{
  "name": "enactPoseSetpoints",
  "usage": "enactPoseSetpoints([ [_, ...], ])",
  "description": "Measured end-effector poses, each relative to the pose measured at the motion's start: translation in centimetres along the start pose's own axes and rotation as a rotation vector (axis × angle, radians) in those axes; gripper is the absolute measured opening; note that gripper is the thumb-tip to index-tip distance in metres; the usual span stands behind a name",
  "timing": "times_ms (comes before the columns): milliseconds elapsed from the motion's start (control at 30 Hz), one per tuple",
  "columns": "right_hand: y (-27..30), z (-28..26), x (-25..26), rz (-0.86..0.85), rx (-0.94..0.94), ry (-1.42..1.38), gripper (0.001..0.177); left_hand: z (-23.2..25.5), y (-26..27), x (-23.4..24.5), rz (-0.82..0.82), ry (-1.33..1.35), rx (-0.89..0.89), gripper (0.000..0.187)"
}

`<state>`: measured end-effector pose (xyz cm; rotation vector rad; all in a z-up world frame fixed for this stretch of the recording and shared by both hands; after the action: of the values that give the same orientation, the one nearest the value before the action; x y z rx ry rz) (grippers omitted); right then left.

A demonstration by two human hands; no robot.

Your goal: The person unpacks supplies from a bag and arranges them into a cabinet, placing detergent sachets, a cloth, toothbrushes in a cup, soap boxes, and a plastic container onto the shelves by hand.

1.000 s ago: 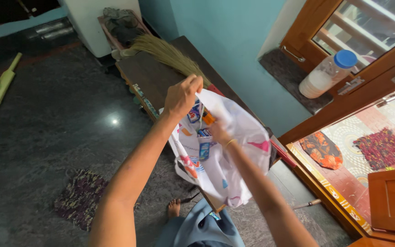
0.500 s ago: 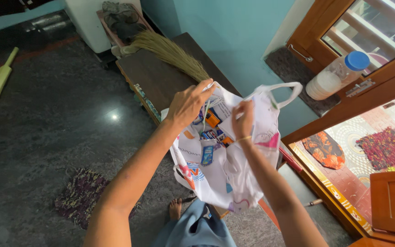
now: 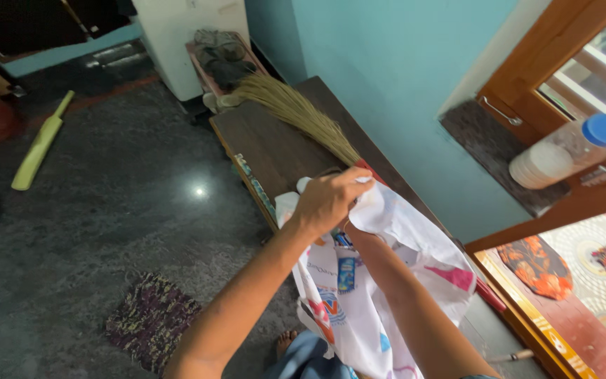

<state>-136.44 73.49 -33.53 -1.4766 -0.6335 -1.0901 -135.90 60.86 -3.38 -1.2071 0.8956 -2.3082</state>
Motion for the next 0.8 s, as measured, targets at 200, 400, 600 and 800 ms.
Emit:
enactPoseSetpoints([
  [200,1.6,4.8,-2.1,-0.075,-0.098,0.094,0.044,-1.9,0.7,0.6,-0.004,-0.004,0.087,0.024],
  [400,4.8,7.9,-1.5,-0.186,-0.176,0.128,0.04,-3.6,1.5,1.2,-0.026,-0.019,0.144,0.024],
  [600,1.4,6.7,0.2,-0.279,-0.115,0.058,0.036,-2.8,1.3,1.1,-0.029,-0.012,0.155,0.024],
  [800,-1.5,5.8,3.4,-0.458,-0.068,-0.007,0.033,-2.0,0.5,1.8,0.003,-0.019,0.173,0.023],
])
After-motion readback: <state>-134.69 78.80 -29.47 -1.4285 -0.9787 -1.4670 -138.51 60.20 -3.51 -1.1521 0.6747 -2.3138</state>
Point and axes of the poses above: each hand's wrist, its own y-axis away from the middle knuckle, its own x-axis out of the back of the hand, z = x × y, the point moved 9 cm from there along -y, towards the middle knuckle, and after that the axes turned 3 degrees about y, right-handed, at the moved point
